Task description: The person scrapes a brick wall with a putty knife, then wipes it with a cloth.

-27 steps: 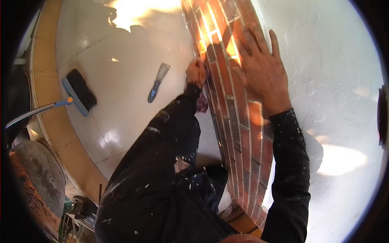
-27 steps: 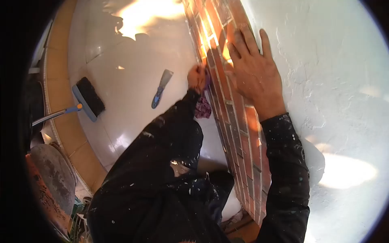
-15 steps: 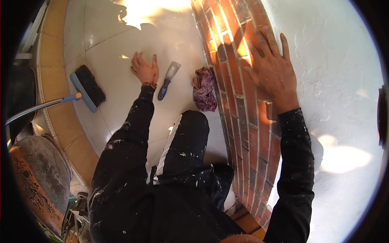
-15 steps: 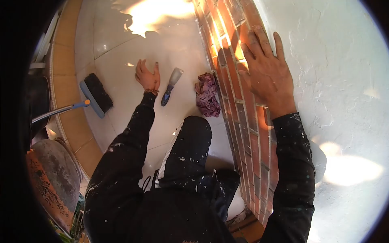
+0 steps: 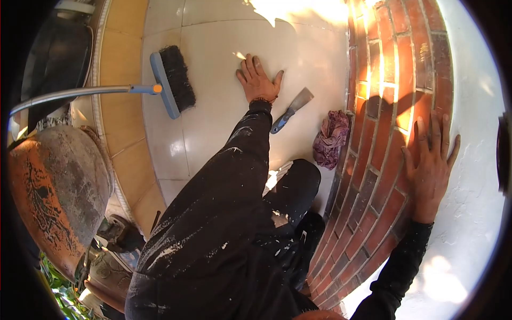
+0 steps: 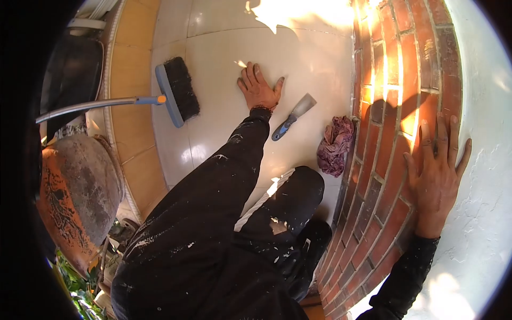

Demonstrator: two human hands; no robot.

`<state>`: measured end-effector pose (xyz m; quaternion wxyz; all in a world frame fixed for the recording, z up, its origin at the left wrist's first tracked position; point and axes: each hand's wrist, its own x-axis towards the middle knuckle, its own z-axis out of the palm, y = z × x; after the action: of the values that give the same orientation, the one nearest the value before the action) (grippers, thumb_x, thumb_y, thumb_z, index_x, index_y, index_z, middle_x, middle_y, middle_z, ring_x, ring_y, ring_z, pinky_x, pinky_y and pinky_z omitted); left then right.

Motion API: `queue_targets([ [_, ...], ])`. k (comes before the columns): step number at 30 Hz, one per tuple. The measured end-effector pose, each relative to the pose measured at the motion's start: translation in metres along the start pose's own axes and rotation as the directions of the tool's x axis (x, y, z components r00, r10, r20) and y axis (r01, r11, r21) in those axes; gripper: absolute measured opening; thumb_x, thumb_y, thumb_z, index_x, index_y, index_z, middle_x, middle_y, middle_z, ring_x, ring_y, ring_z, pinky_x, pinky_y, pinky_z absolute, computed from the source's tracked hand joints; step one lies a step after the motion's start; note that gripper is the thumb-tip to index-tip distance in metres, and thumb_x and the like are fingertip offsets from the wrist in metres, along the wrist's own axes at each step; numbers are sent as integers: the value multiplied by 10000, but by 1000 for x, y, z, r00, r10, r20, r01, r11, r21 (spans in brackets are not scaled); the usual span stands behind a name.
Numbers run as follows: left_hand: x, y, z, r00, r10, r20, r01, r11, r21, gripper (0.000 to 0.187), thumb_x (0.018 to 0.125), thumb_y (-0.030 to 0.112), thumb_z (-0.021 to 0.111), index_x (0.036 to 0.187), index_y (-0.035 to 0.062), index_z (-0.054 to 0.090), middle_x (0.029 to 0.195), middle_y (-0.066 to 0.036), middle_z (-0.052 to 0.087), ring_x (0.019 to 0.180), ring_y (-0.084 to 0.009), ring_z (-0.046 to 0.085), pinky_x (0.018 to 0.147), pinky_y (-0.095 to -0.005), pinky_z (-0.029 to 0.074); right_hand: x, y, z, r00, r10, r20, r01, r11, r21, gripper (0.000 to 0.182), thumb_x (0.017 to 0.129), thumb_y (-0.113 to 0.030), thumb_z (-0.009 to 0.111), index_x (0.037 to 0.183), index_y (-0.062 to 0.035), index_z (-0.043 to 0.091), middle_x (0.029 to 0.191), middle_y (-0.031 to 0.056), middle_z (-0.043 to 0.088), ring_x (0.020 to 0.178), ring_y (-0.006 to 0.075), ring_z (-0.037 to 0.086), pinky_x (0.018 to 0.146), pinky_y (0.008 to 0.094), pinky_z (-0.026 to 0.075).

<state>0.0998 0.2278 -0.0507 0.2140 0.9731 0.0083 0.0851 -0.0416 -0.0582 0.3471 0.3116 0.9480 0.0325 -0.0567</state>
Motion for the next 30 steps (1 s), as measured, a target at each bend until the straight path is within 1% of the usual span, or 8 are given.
queue_targets([
  [3, 0, 7, -2, 999, 2, -43, -1, 1000, 16, 901, 915, 622, 685, 1484, -36, 449, 1608, -202, 366, 1512, -413, 293, 1204, -643, 225, 4, -14, -2, 998, 55, -39, -56, 998, -13, 563, 954, -371, 741, 1472, -189, 618, 1684, 53, 405, 1626, 257, 218, 1331, 559, 142],
  [5, 2, 7, -3, 1000, 1, -11, 0, 1000, 30, 918, 916, 633, 673, 1502, -33, 437, 1630, -196, 354, 1521, -408, 286, 1213, -645, 218, 21, -52, -1, 967, 157, -198, -101, 958, 269, 592, 922, -377, 757, 1457, -162, 625, 1610, 140, 479, 1561, 295, 366, 1280, 603, 211],
  [7, 4, 11, -4, 1000, -12, 16, 11, 999, 47, 934, 917, 644, 662, 1519, -29, 425, 1651, -190, 341, 1530, -402, 280, 1222, -648, 211, 57, -106, 21, 987, 163, -11, -97, 639, 763, 618, 865, -303, 788, 1436, -124, 631, 1533, 215, 520, 1493, 375, 438, 1232, 641, 240],
  [8, 4, 12, -7, 999, -25, 42, 23, 998, 57, 936, 913, 639, 672, 1520, -27, 418, 1651, -189, 343, 1525, -408, 291, 1220, -649, 216, 73, -142, 32, 989, 117, -86, -25, 720, 693, 668, 834, -267, 806, 1451, -103, 614, 1523, 234, 515, 1477, 423, 434, 1226, 668, 224],
  [13, 9, 12, -9, 997, -17, 70, 10, 995, 100, 944, 885, 586, 724, 1547, 1, 392, 1637, -221, 360, 1494, -442, 333, 1189, -655, 259, 215, -255, 131, 989, -21, -143, 134, 499, 856, 720, 905, -266, 741, 1546, -59, 486, 1630, 240, 382, 1568, 413, 289, 1248, 660, 189],
  [20, 16, 20, -18, 989, -25, 143, 9, 993, 114, 1000, 848, 546, 769, 1569, -4, 349, 1624, -245, 358, 1460, -481, 348, 1174, -670, 270, 392, -247, 216, 954, 170, -246, 89, 624, 776, 696, 968, -349, 648, 1562, -46, 449, 1594, 202, 400, 1510, 399, 334, 1249, 598, 240],
  [25, 20, 14, -14, 977, -49, 207, 31, 996, 89, 1071, 780, 486, 828, 1590, 19, 306, 1632, -253, 316, 1484, -486, 305, 1184, -684, 246, 398, -247, 215, 956, 195, -218, 50, 625, 779, 711, 947, -373, 644, 1566, -85, 443, 1580, 169, 415, 1498, 368, 355, 1245, 576, 252],
  [30, 21, 14, -5, 982, 8, 187, -26, 995, 92, 1051, 813, 487, 800, 1608, 32, 285, 1622, -249, 332, 1467, -485, 329, 1169, -682, 270, 400, -247, 223, 950, 228, -213, 50, 564, 824, 729, 916, -389, 677, 1550, -100, 465, 1566, 155, 441, 1502, 355, 368, 1244, 570, 263],
])
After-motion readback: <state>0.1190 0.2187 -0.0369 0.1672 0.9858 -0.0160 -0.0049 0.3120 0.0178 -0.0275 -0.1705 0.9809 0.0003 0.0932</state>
